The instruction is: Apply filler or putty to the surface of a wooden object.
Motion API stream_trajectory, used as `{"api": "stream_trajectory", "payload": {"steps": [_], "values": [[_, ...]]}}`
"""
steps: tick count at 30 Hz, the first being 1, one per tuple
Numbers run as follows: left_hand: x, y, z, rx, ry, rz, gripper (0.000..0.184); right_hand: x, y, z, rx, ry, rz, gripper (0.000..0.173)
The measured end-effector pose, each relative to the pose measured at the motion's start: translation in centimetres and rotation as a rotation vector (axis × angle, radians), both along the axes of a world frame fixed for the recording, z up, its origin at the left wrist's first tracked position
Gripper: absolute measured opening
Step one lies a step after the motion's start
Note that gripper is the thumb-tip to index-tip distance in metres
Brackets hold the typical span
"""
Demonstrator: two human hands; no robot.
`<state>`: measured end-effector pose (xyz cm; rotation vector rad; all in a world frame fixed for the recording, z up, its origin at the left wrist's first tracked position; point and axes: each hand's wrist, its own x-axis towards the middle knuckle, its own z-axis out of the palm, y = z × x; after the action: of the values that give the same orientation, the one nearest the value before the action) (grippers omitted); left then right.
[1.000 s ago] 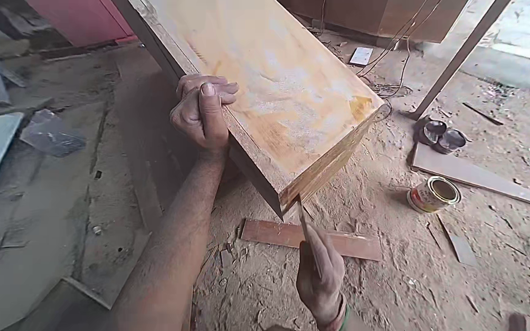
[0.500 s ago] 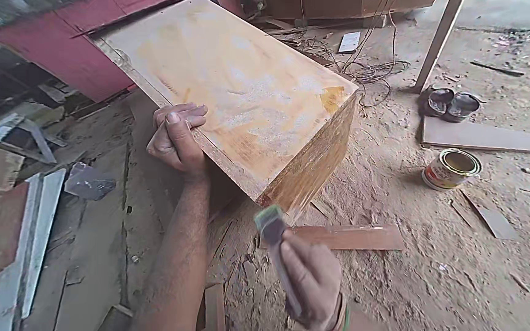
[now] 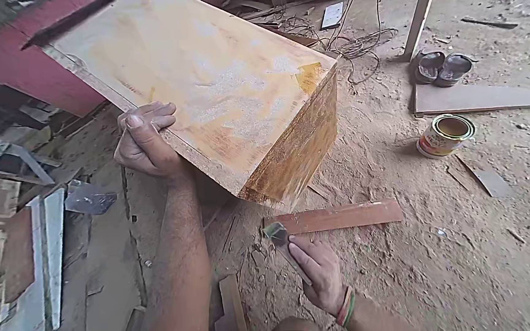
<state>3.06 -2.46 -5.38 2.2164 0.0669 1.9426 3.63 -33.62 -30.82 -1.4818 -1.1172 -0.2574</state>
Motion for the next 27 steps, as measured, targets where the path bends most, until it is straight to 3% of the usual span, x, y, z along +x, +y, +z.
{"api": "stream_trajectory", "payload": {"steps": [7, 9, 11, 15, 17, 20, 22, 27], "values": [[0.2, 0.3, 0.1, 0.011, -0.021, -0.009, 0.051, 14.3, 3.6, 2.3, 0.061, 0.49, -0.228, 0.033], [0.0, 0.1, 0.1, -0.007, -0.008, -0.018, 0.051, 13.0, 4.7, 1.7, 0.032, 0.491, -0.237, 0.033], [0.1, 0.1, 0.2, -0.014, -0.009, -0.025, 0.051, 8.4, 4.5, 0.8, 0.003, 0.384, -0.223, 0.034], [0.1, -0.3, 0.1, -0.035, -0.015, -0.017, 0.051, -0.1, 0.8, -4.2, -0.088, 0.201, -0.045, 0.039], [0.4, -0.5, 0.5, -0.05, -0.028, 0.001, 0.051, 1.3, 0.0, -4.2, -0.058, 0.23, -0.085, 0.036], [0.4, -1.0, 0.3, -0.075, -0.033, 0.011, 0.049, 7.5, 0.9, -2.6, -0.027, 0.402, -0.229, 0.034], [0.3, -1.0, 0.1, -0.087, -0.042, 0.012, 0.049, 9.1, 2.3, -2.2, -0.081, 0.458, -0.207, 0.035], [0.7, -1.2, 0.3, -0.087, -0.042, 0.033, 0.049, -0.8, 0.3, -3.9, -0.182, 0.374, 0.069, 0.034]]}}
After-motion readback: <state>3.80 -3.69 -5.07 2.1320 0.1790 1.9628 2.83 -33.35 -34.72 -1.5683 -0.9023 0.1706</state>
